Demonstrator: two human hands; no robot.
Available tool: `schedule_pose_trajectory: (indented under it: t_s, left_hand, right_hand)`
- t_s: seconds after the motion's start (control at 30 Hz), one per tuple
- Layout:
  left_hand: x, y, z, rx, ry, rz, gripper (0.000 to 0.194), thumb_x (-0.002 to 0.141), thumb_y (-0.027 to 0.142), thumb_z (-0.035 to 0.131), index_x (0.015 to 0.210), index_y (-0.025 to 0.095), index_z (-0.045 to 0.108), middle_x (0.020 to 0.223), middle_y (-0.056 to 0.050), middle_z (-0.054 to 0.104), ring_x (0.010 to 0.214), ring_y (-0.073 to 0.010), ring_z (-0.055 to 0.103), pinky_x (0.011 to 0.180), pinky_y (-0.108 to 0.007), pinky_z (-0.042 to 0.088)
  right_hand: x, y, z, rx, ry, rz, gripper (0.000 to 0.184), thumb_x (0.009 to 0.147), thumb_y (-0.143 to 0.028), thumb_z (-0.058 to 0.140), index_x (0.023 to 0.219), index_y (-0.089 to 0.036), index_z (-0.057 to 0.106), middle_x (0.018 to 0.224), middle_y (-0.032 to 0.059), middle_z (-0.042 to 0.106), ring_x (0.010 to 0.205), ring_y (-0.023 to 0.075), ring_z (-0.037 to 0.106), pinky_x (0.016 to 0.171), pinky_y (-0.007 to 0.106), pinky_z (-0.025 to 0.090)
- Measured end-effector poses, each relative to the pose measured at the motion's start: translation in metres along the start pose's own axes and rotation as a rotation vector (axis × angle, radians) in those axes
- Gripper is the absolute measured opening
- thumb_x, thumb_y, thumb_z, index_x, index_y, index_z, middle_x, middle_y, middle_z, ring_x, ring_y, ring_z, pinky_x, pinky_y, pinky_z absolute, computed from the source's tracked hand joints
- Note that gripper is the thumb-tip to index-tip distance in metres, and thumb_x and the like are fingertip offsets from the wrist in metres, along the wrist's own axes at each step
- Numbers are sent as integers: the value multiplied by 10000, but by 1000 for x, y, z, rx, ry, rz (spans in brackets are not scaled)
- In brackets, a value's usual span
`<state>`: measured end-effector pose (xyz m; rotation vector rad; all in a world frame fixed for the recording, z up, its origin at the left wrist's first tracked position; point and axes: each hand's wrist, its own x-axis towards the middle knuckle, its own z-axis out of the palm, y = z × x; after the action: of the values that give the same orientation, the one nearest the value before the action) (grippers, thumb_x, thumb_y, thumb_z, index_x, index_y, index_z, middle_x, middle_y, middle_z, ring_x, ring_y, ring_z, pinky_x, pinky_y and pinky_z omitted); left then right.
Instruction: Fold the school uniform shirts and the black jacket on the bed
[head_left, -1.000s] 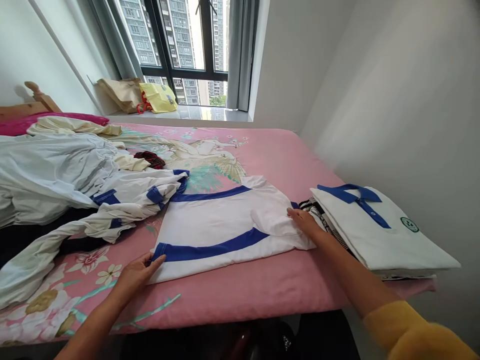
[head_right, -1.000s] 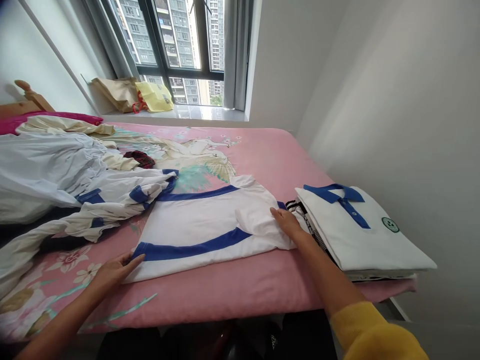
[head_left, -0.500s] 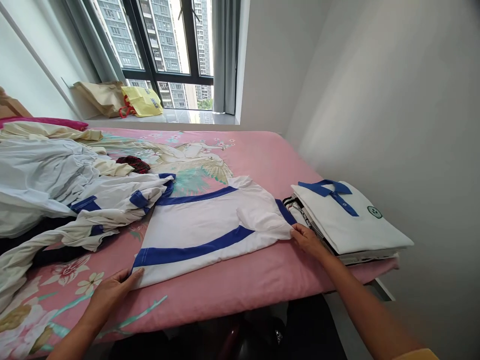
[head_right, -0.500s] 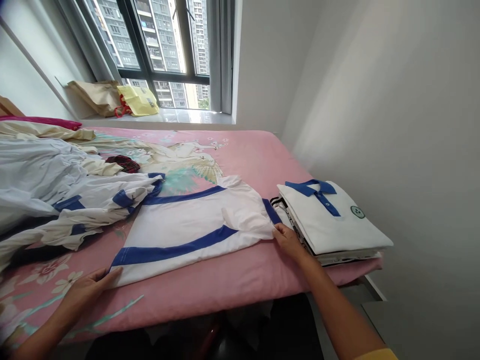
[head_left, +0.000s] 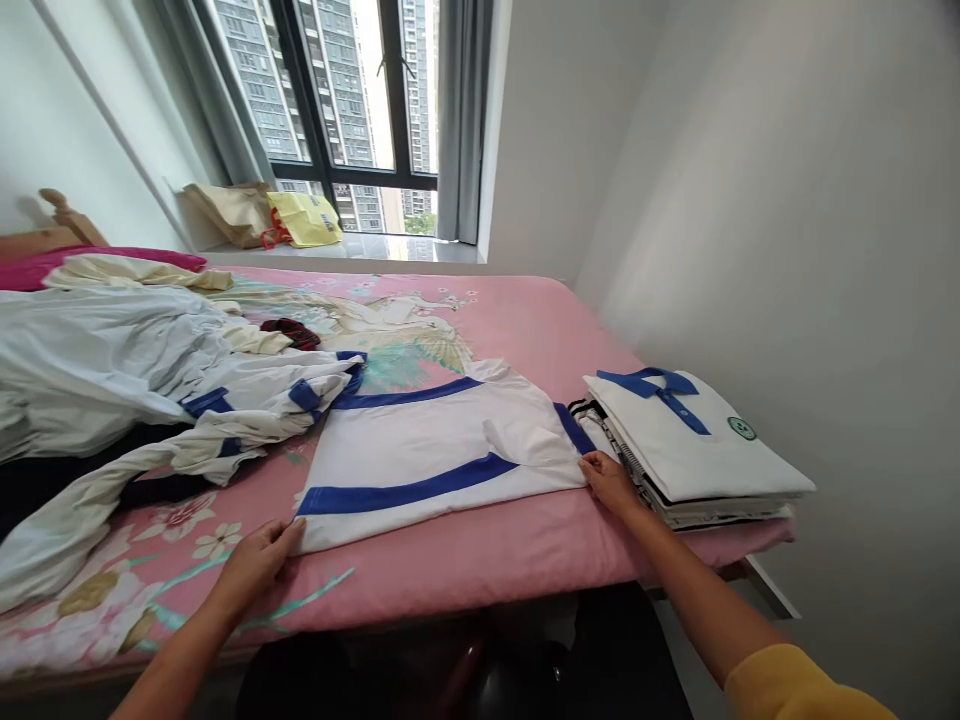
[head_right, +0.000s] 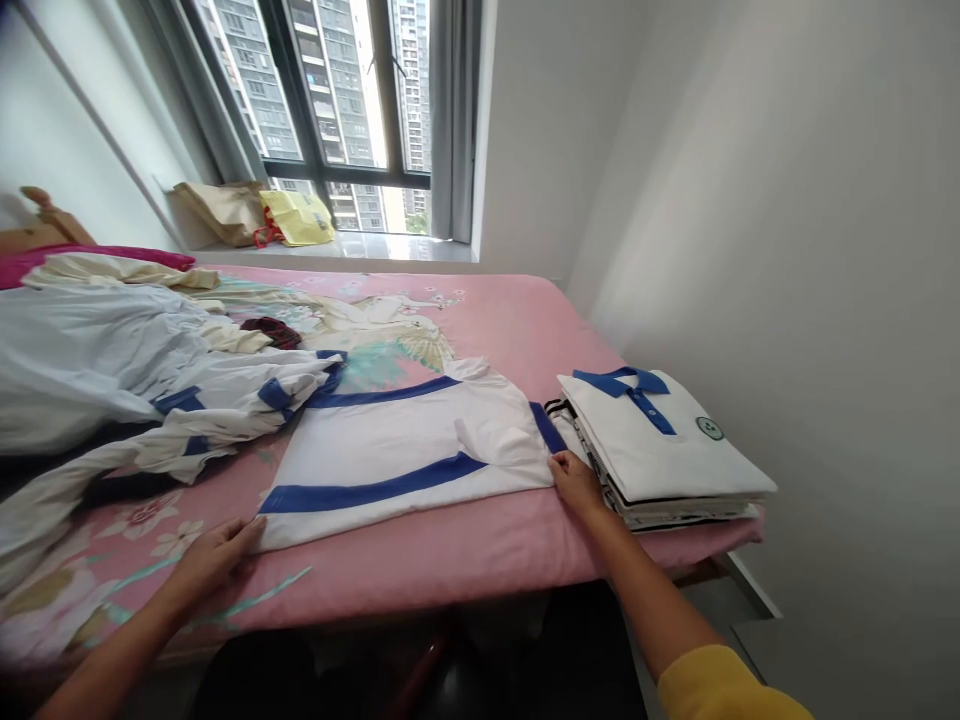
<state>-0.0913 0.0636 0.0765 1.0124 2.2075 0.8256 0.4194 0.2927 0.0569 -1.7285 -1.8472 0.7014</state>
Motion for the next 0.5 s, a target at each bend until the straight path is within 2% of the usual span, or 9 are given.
schedule_pose_trajectory:
  t_s: [0.13,0.27,0.4,0.5]
  left_hand:
    - [-8,10,3,212,75,114,384,823,514,332,760,194,534,653,-19,599,605,-185,590,559,-265,398]
    - [-13,9,-4,319,147,162,304,814,436,366,735,197,536,742,-53,620,724,-195,569,644,-276,370]
    - [-31,-8,-16,316,64,148,307,758,456,421,616,197,502,614,-16,562,625,-171,526,582,-262,341]
    - [-46,-16,-22,237,-34,101,375,722,542,419,563,205,451,505,28,460,497,-137,449,493,-247,307]
  right_hand:
    - [-3,2,1,-49,26,-41,345,775,-478,430,864,-194,605,745,42,646,661,190,582,595,276,393]
    - [-5,8,-2,-174,10,-95,328,788,-463,400,825,-202,596,760,57,648,691,216,585,615,295,387]
    - [-30,20,-8,-277,-62,-146,321,837,-461,352,833,-229,573,793,46,655,727,231,598,642,308,390]
    - [-55,23,-10,-323,-62,-125,334,858,-475,327,869,-242,567,814,40,660,724,239,606,636,317,387]
